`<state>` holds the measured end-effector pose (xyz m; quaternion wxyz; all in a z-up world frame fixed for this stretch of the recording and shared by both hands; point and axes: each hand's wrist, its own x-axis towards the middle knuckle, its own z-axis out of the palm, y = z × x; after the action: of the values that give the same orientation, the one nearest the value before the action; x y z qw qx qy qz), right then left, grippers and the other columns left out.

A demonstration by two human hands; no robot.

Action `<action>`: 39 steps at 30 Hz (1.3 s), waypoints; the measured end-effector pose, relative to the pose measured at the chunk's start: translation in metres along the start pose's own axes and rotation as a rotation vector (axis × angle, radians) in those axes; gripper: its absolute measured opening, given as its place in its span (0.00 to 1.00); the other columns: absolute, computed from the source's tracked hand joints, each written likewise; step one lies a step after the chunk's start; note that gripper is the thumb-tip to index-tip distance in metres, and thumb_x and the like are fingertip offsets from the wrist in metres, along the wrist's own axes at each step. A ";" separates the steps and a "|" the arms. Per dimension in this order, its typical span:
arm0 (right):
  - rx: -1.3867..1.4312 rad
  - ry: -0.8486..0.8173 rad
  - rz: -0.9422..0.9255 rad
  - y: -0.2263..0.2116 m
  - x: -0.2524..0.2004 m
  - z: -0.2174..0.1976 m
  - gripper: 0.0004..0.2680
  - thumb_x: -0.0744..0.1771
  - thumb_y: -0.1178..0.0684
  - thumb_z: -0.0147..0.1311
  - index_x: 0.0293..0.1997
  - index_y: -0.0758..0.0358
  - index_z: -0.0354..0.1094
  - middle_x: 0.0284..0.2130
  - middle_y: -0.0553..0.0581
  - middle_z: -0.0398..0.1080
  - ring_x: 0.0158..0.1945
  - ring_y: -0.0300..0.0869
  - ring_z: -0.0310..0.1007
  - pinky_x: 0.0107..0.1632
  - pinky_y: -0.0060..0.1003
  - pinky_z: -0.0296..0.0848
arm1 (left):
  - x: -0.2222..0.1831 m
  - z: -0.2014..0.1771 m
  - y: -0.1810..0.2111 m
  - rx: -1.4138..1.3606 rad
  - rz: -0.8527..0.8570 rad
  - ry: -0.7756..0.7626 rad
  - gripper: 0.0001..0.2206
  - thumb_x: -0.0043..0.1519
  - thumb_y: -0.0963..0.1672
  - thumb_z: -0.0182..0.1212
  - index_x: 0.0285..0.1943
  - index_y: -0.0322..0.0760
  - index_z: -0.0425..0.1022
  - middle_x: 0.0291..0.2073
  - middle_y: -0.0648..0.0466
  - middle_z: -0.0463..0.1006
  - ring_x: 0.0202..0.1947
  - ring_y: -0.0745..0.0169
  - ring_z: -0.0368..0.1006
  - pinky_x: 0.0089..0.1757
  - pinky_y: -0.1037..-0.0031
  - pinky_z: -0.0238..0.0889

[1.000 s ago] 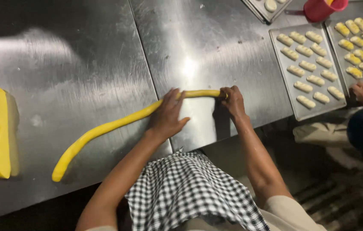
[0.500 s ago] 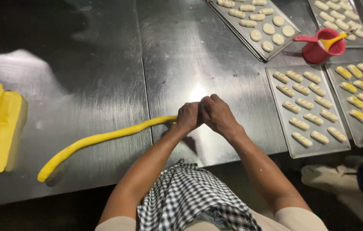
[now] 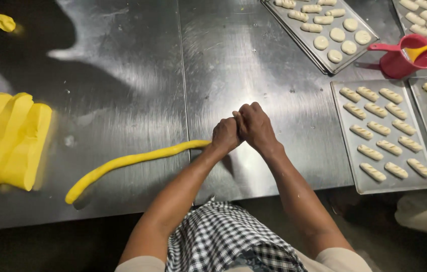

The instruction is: Cutting and portioning yellow dough into smaller pieces on a stainless steel table in a bakery.

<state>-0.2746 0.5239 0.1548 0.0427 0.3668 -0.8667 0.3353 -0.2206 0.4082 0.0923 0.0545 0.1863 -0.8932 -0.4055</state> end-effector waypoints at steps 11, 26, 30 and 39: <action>-0.031 -0.143 -0.158 -0.111 0.025 -0.060 0.07 0.70 0.51 0.57 0.38 0.64 0.71 0.32 0.64 0.71 0.35 0.58 0.72 0.38 0.49 0.71 | -0.032 -0.104 0.026 -0.108 0.275 0.064 0.17 0.50 0.50 0.71 0.35 0.32 0.80 0.32 0.39 0.82 0.37 0.37 0.78 0.40 0.55 0.71; -0.153 -0.132 0.052 -0.060 0.044 0.021 0.16 0.73 0.41 0.52 0.40 0.66 0.72 0.32 0.70 0.73 0.39 0.64 0.74 0.44 0.52 0.71 | 0.018 -0.047 -0.023 -0.097 -0.019 -0.030 0.18 0.56 0.52 0.61 0.43 0.36 0.83 0.40 0.41 0.85 0.46 0.42 0.81 0.47 0.55 0.73; -0.026 -0.197 0.119 -0.040 0.050 0.023 0.16 0.73 0.41 0.50 0.40 0.67 0.71 0.31 0.68 0.74 0.37 0.60 0.75 0.45 0.49 0.72 | 0.030 -0.042 -0.023 -0.047 -0.073 -0.026 0.19 0.59 0.53 0.60 0.44 0.35 0.83 0.41 0.39 0.85 0.47 0.41 0.81 0.48 0.54 0.73; 0.157 -0.118 -0.179 -0.041 0.042 0.019 0.08 0.71 0.50 0.59 0.45 0.67 0.73 0.38 0.65 0.73 0.39 0.55 0.75 0.45 0.45 0.72 | 0.034 -0.031 -0.038 -0.089 -0.194 0.057 0.19 0.56 0.54 0.62 0.42 0.35 0.82 0.37 0.37 0.84 0.44 0.38 0.82 0.45 0.54 0.74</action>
<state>-0.2745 0.4664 0.1763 -0.0078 0.4639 -0.8026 0.3749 -0.2338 0.3510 0.0828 0.0488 0.2809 -0.8502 -0.4426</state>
